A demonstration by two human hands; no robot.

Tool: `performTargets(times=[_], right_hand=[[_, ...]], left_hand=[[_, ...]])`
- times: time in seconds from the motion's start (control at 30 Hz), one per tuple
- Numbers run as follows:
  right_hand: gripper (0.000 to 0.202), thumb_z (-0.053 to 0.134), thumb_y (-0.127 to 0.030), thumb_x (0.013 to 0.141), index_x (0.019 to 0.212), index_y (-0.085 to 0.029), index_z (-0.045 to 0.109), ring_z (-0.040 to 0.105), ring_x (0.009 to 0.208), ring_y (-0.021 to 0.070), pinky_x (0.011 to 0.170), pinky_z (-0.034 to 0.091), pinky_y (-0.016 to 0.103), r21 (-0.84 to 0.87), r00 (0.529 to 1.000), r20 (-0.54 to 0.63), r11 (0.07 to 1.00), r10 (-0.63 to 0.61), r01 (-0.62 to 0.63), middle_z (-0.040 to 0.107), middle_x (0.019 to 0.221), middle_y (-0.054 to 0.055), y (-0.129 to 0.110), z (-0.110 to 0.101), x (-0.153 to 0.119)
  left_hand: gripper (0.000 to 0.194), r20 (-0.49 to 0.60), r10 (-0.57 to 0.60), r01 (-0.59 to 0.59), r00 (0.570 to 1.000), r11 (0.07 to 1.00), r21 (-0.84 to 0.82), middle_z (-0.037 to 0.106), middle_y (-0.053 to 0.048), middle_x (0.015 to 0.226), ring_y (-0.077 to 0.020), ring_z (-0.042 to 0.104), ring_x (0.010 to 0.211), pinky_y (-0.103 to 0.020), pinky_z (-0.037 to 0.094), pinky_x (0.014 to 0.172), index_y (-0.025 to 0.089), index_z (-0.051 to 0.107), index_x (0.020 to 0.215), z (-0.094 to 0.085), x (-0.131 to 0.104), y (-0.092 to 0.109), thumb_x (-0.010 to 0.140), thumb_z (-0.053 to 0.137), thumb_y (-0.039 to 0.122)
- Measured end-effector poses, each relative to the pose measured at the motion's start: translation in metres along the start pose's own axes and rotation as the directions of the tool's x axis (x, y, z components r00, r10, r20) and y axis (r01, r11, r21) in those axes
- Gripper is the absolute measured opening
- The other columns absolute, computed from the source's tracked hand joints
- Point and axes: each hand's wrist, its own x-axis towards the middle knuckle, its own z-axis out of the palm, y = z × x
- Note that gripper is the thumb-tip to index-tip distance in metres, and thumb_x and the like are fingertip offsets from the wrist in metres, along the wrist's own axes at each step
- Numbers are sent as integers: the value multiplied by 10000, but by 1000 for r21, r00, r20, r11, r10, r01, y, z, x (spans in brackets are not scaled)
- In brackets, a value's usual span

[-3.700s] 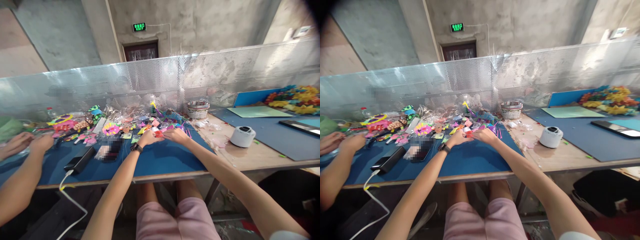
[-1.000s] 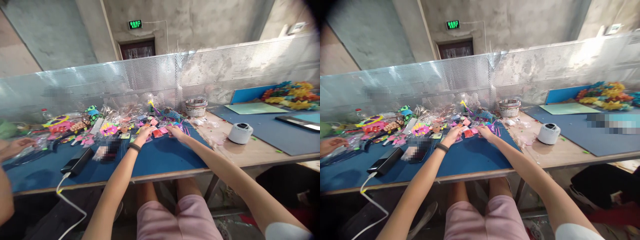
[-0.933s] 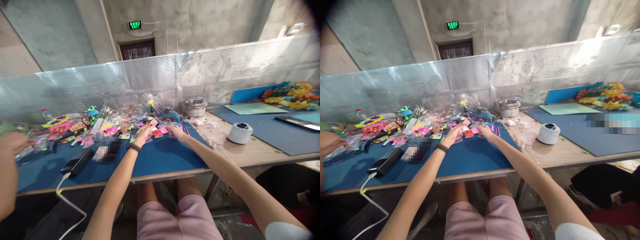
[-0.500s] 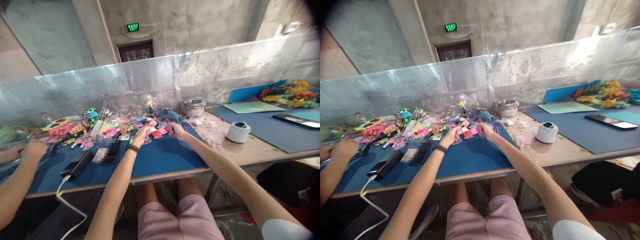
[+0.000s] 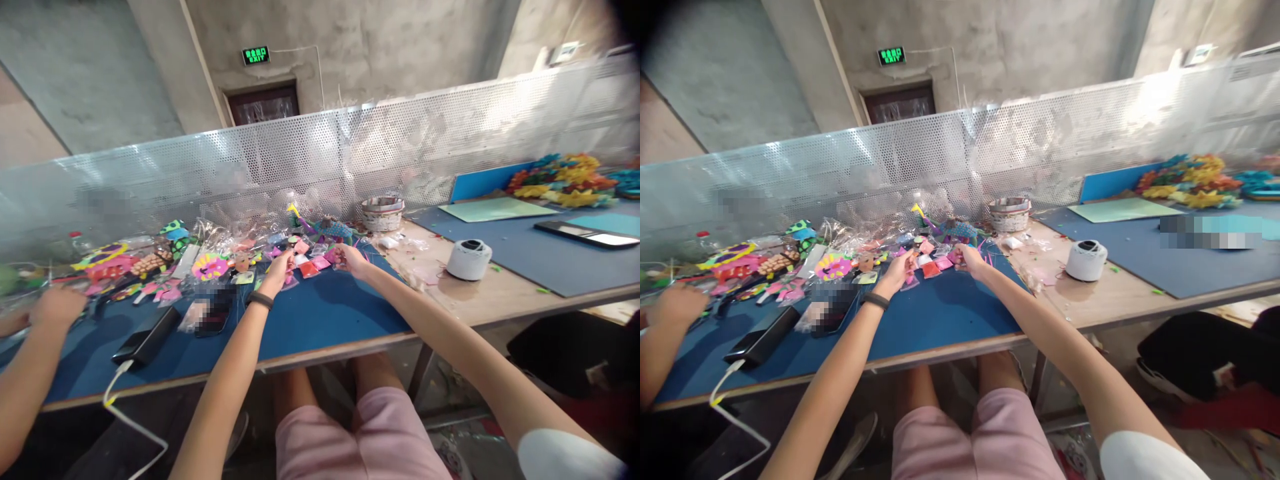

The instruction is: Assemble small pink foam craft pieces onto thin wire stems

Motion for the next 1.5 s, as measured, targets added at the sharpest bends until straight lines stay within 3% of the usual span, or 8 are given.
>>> performTargets(times=[0.17,0.37,0.67,0.9,1.0,1.1,1.23,1.5], right_hand=[[272,608,-375,865,678,-183,562,492,518,96,500,500,204,-202,997,-6,976,-83,80,566,613,10,6,3,-1],[343,572,-411,915,686,-166,645,592,619,120,519,521,193,-298,981,113,937,-156,183,630,668,39,15,10,-4],[362,597,-449,916,701,-165,657,632,643,141,532,540,208,-262,978,144,948,-149,182,666,687,54,16,13,-6],[350,557,-427,934,717,-171,655,617,600,127,529,534,220,-307,977,155,932,-149,191,685,718,49,17,14,-7],[241,593,-411,904,864,-193,687,601,564,130,505,491,223,-469,936,195,810,-293,352,694,737,28,19,12,-7],[249,610,-344,891,1104,-234,678,605,588,144,578,475,235,-604,833,264,590,-487,536,690,718,1,17,9,-11],[233,612,-312,900,1100,-267,723,652,777,185,752,473,270,-680,728,402,352,-555,643,741,926,41,8,5,-19],[255,563,-316,953,1121,-299,754,648,970,227,791,448,258,-763,699,460,159,-547,626,732,1110,59,7,2,-18]], left_hand=[[381,-131,302,-249,944,916,314,485,-2,520,-147,489,555,-236,294,521,190,509,552,-3,-6,0,813,640,436],[189,87,619,-502,781,539,676,681,-101,898,-239,607,883,-312,426,799,202,656,896,6,-25,8,902,574,373],[431,477,586,-691,655,209,692,662,-141,1195,-320,561,1170,-444,383,1060,192,648,1173,20,-31,8,808,727,407],[365,496,549,-680,672,194,707,655,-117,1246,-281,561,1216,-409,433,1044,210,648,1217,14,-23,0,870,669,321],[339,492,533,-672,688,213,709,658,-105,1237,-269,573,1206,-393,455,1021,217,655,1202,15,-23,0,877,660,312],[337,496,547,-688,675,223,690,662,-114,1221,-268,581,1196,-392,451,1029,205,654,1199,16,-24,2,871,666,281],[344,501,573,-715,648,233,659,667,-123,1201,-275,584,1190,-400,446,1034,184,652,1188,17,-26,4,859,688,276],[340,516,566,-713,642,193,675,666,-122,1189,-291,578,1188,-417,433,1037,194,639,1182,19,-31,8,865,691,305]])
